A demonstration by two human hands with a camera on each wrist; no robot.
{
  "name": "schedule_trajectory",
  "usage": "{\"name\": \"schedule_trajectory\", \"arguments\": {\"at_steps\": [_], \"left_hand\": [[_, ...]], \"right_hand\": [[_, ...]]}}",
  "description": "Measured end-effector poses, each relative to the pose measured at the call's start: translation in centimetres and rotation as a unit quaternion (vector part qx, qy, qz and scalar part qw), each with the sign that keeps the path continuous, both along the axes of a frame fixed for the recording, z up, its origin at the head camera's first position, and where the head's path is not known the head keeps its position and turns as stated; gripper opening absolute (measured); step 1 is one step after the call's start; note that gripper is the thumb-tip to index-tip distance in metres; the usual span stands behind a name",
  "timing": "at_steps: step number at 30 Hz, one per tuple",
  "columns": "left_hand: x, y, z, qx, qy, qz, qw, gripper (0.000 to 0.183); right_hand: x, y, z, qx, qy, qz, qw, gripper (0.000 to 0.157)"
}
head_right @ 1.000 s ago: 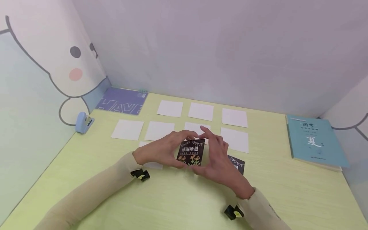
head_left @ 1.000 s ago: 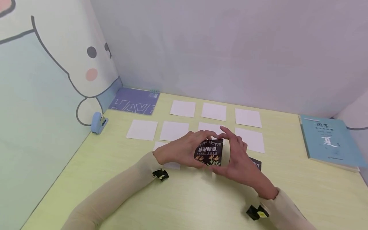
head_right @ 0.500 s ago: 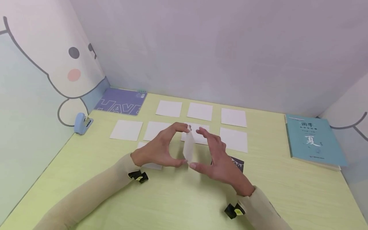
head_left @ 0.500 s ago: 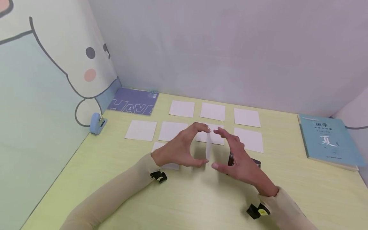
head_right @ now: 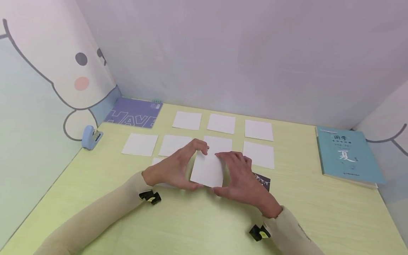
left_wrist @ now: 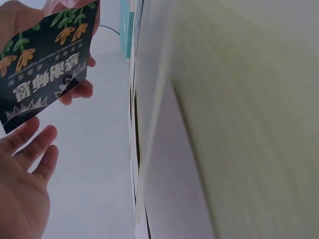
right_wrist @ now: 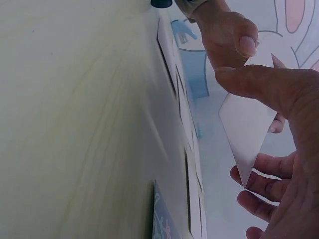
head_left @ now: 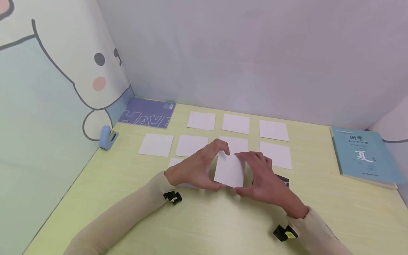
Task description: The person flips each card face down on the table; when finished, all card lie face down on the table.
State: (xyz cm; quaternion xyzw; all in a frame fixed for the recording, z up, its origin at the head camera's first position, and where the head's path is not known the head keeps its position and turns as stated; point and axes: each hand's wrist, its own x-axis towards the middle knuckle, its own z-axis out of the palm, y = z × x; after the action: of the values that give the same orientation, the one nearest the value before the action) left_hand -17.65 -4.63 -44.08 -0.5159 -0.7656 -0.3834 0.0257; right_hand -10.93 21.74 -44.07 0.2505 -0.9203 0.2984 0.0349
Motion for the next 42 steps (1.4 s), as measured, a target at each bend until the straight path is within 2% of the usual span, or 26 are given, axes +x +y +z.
{"name": "schedule_trajectory", "arguments": {"at_steps": [3, 5, 8, 12, 16, 21, 24, 26, 29, 33, 37, 42], "left_hand": [[0.1, -0.5, -0.1, -0.050, 0.025, 0.028, 0.9981, 0.081], [0.3, -0.8, 0.0, -0.092, 0.045, 0.051, 0.9934, 0.079], [0.5, -1.0, 0.2, -0.170, 0.074, 0.081, 0.9792, 0.080], [0.9, -1.0, 0.4, -0.252, 0.101, 0.104, 0.9567, 0.084], [1.1, -0.7, 0.4, -0.298, 0.107, 0.115, 0.9416, 0.087], [1.2, -0.4, 0.2, -0.332, 0.114, 0.122, 0.9285, 0.092], [1.2, -0.2, 0.2, -0.333, 0.126, 0.127, 0.9258, 0.099], [1.2, -0.1, 0.3, -0.328, 0.130, 0.125, 0.9272, 0.105], [1.2, 0.4, 0.4, -0.320, 0.121, 0.115, 0.9327, 0.111], [1.3, 1.3, 0.5, -0.318, 0.086, 0.093, 0.9395, 0.114], [1.4, 2.6, 0.4, -0.322, 0.075, 0.075, 0.9409, 0.114], [1.6, 4.3, 0.1, -0.330, 0.089, 0.060, 0.9378, 0.115]], "right_hand": [[0.0, -0.1, -0.3, 0.026, 0.004, -0.004, 1.000, 0.092], [0.0, -0.1, -0.5, 0.038, 0.001, -0.007, 0.999, 0.089], [0.0, -0.2, -0.8, 0.051, -0.009, -0.010, 0.999, 0.085], [-0.2, -0.3, -1.3, 0.066, -0.031, -0.012, 0.997, 0.086], [-0.5, -0.4, -1.9, 0.081, -0.044, -0.014, 0.996, 0.089], [-0.8, -0.3, -2.1, 0.092, -0.040, -0.013, 0.995, 0.099], [-0.8, 0.2, -1.9, 0.083, -0.044, -0.017, 0.995, 0.108], [-0.8, 0.7, -1.7, 0.071, -0.050, -0.022, 0.996, 0.111], [-0.5, 1.7, -1.6, 0.060, -0.054, -0.030, 0.996, 0.109], [0.1, 3.1, -1.5, 0.058, -0.053, -0.039, 0.996, 0.105], [0.8, 4.5, -1.4, 0.066, -0.051, -0.049, 0.995, 0.104], [1.7, 6.2, -1.3, 0.084, -0.047, -0.061, 0.993, 0.104]]}}
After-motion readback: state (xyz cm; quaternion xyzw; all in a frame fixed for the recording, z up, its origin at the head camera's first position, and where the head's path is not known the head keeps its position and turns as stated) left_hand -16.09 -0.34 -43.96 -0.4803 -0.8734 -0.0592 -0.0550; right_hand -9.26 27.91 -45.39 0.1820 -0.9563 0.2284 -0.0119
